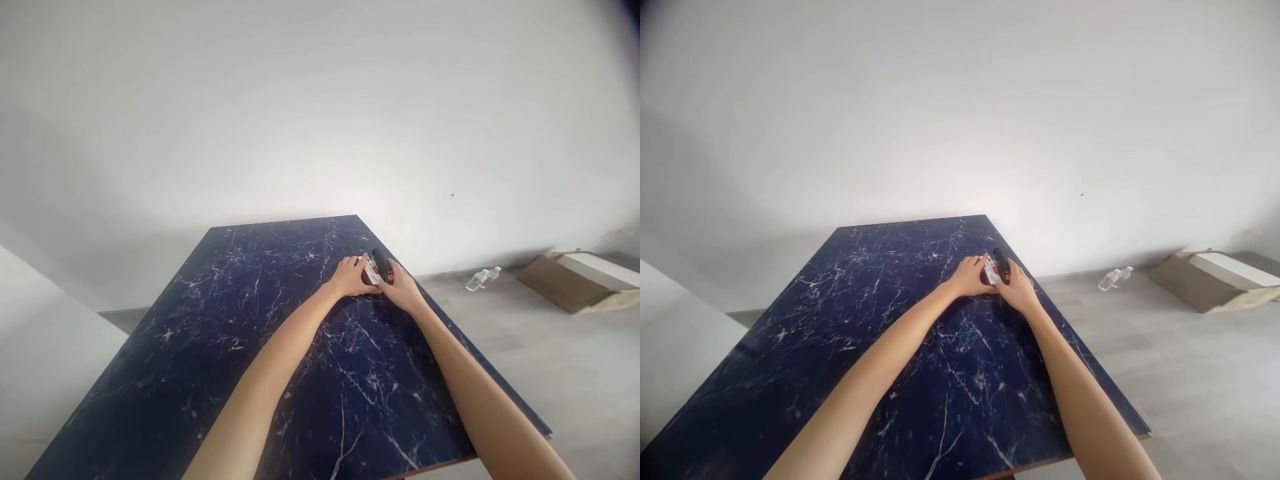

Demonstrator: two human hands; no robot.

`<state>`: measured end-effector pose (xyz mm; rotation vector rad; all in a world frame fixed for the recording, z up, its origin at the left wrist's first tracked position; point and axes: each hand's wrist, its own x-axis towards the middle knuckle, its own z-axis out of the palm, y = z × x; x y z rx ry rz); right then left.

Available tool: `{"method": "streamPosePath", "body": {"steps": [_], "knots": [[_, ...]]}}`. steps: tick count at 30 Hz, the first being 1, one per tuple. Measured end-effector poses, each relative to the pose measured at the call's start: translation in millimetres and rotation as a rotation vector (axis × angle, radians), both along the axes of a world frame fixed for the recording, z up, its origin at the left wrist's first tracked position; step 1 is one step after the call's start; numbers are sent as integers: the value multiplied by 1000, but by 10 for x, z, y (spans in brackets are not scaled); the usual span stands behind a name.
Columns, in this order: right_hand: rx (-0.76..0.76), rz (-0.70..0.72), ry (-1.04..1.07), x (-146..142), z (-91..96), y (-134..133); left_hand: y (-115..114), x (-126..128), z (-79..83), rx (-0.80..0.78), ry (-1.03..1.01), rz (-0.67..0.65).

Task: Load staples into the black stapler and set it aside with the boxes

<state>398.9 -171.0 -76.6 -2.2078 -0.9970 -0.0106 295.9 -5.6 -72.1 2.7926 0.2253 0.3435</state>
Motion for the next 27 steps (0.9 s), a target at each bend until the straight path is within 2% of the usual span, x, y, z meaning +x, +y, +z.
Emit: {"method": "streamPosePath", "body": {"steps": [4,8,11,13,19,21,24,27], "knots": [[32,-54,50,-5,32,-34,-33,115,-19,-28,12,-45],[7,-97,-44,-142,29,50,16,-77,-4,-58,-11,-114],[5,-139,-131,-171,10,105,97,-426,38,-37,-129,-195],[4,-170,-144,-154,5,124,177,-760,71,-18,-213,-176],[-41,-198,-256,-184,8,149,456,-1989,111,12,-247,92],[-63,-186,-354,-232,5,152,492,-2295,107,34,-242,169],[-72,-144,-549,-291,38,166,479,-2505,107,59,-223,220],[-89,-54,-741,-305,126,258,458,-2496,110,80,-219,177]]}}
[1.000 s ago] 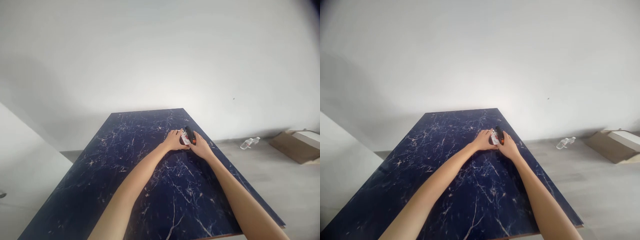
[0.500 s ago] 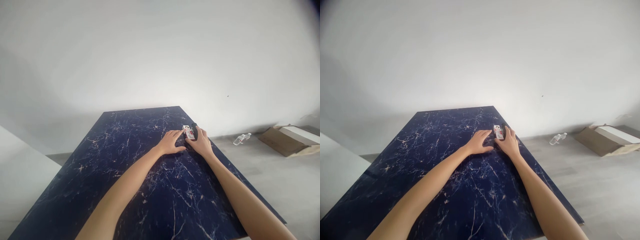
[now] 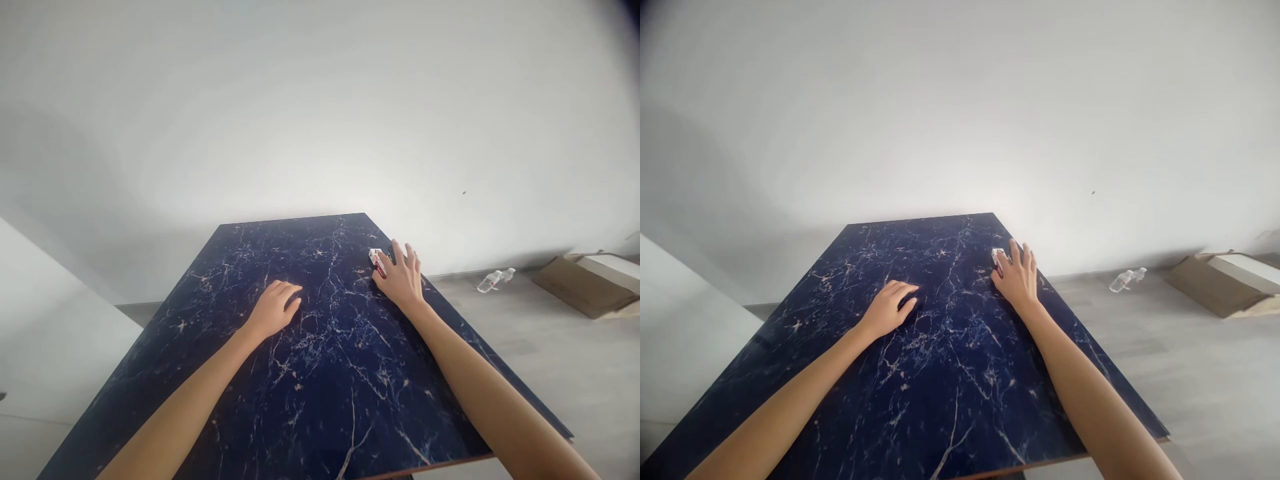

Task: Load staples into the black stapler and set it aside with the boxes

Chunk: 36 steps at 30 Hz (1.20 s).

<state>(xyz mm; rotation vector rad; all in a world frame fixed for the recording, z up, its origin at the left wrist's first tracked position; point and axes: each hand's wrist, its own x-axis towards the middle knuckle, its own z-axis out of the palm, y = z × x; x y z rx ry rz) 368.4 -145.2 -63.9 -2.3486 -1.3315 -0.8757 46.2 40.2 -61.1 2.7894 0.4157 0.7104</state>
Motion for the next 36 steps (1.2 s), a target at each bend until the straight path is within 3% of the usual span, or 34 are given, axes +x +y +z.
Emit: {"method": "streamPosePath", "body": {"steps": [3,8,16,22,36], "knots": [[-123,60,-75,33,63,191,18,38,-9,2,-11,-28],[-257,-23,-42,61,-7,413,65,11,-38,-8,-73,2],[-120,-25,42,-33,-62,298,41,9,-4,-35,-38,-21],[-124,57,80,34,-97,287,33,10,17,-43,-19,8],[-35,55,135,54,-88,249,33,-87,0,-44,-64,56]]}}
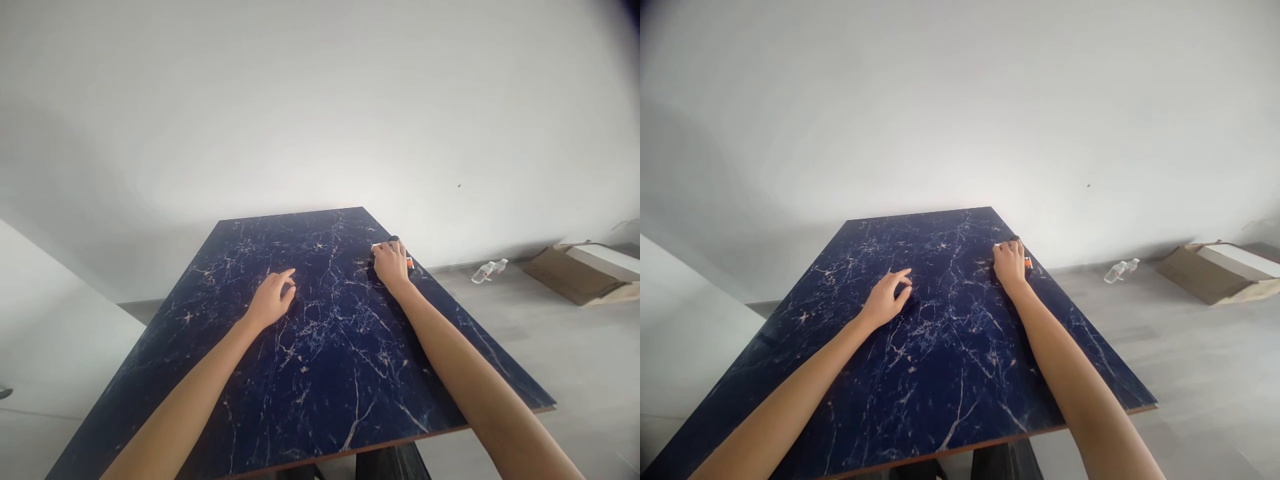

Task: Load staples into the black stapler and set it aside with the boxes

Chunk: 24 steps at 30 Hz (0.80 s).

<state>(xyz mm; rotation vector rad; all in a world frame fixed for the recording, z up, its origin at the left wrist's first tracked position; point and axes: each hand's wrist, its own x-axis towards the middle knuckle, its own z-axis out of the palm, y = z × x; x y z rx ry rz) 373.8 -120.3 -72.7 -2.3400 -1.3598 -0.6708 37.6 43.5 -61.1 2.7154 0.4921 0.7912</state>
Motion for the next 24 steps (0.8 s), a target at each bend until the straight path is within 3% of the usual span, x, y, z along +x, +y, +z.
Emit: {"method": "streamPosePath", "body": {"steps": [3,6,8,10,12,15,24], "knots": [[101,-3,22,25,71,-54,-8,-42,20,3,-18,9],[401,-98,124,167,136,-263,1,-119,29,-6,-52,35],[514,-170,270,304,143,-462,14,-161,26,-16,-60,48],[423,-145,467,431,121,-652,26,-178,17,-23,-58,53],[206,-31,598,520,88,-787,32,-175,9,-19,-47,46],[-33,128,554,574,65,-864,34,-159,0,-4,-12,21],[-44,102,502,508,100,-825,36,-147,4,0,49,18]]}}
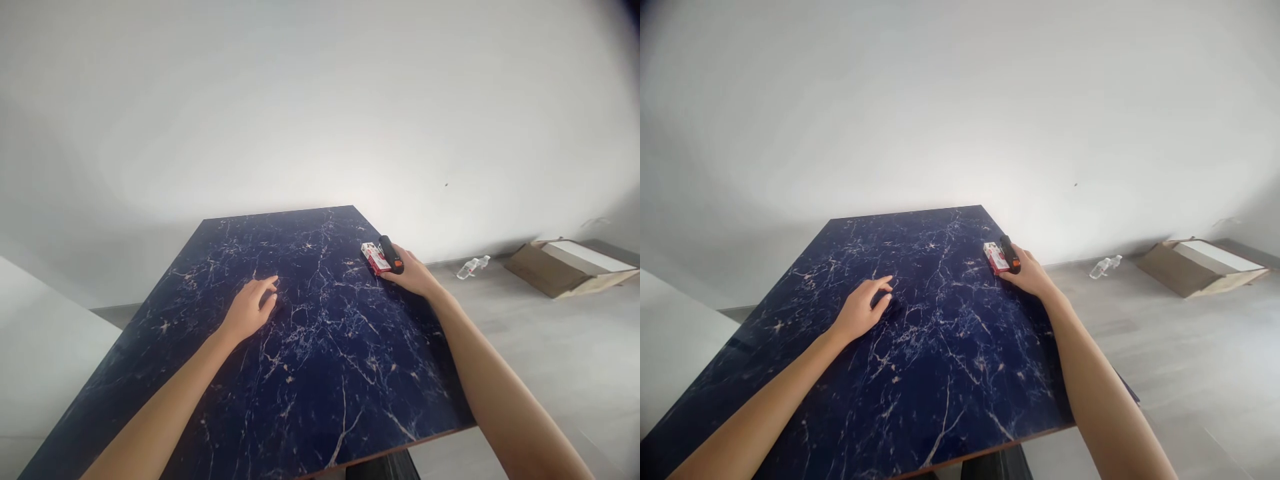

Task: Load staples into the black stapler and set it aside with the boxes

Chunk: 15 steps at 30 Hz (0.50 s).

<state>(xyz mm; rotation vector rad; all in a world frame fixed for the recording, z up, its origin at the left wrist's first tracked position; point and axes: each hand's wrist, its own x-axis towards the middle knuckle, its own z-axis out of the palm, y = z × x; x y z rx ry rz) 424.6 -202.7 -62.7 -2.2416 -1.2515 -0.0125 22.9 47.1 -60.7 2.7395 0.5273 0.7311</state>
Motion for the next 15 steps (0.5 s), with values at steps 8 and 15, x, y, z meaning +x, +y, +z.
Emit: {"method": "streamPosePath", "body": {"steps": [8,15], "knots": [[6,-280,-224,-313,-9,291,-9,25,1,11,-3,-10],[-54,-290,-157,-381,-79,329,87,-195,72,85,8,21]]}}
